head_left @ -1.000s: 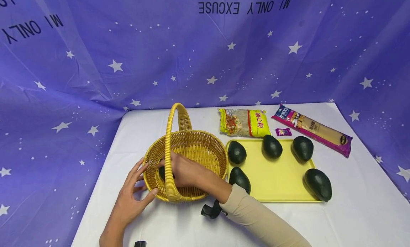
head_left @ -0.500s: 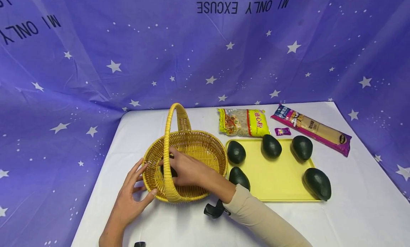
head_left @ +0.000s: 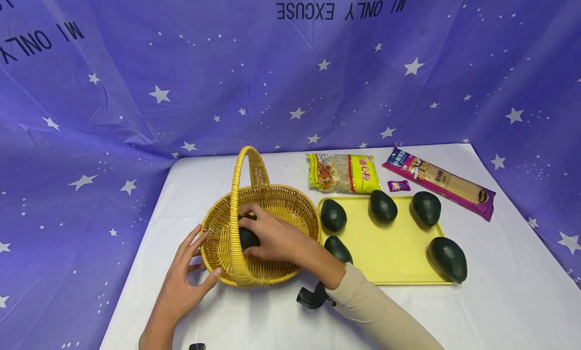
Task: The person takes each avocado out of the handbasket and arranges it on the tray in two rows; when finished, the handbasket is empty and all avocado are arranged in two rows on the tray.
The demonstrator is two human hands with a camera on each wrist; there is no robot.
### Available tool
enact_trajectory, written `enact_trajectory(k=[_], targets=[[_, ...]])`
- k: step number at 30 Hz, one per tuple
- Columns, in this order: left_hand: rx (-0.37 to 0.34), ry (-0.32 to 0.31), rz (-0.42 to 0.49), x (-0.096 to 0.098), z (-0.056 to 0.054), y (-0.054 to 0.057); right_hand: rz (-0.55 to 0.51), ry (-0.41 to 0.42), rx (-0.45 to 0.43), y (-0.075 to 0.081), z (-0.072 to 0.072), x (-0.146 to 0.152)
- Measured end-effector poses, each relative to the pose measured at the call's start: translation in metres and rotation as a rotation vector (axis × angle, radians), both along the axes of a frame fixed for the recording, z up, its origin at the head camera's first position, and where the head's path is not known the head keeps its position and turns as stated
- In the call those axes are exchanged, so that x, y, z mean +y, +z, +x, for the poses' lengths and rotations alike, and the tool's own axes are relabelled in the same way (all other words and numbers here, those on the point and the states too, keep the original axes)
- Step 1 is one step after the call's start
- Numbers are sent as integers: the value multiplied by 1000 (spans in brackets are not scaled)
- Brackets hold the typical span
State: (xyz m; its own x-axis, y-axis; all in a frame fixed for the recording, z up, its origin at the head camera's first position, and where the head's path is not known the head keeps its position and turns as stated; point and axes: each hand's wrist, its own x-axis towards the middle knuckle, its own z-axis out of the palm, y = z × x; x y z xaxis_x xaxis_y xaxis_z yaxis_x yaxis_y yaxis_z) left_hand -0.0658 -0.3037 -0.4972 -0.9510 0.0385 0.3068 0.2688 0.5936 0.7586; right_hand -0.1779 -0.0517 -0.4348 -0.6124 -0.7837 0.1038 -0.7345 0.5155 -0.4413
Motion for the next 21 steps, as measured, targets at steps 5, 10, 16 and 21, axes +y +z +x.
enact_trajectory(k=[5, 10, 16, 21], targets=[[2, 4, -10, 1, 0, 1, -35, -17, -9, 1, 1, 10], [18, -1, -4, 1, 0, 1, -52, -39, -28, 1, 3, 18], [34, 3, -8, 2, 0, 1, -69, -50, -29, 2, 4, 26], [49, 3, 6, 1, -1, 0, -113, -50, -28, 5, 7, 32]])
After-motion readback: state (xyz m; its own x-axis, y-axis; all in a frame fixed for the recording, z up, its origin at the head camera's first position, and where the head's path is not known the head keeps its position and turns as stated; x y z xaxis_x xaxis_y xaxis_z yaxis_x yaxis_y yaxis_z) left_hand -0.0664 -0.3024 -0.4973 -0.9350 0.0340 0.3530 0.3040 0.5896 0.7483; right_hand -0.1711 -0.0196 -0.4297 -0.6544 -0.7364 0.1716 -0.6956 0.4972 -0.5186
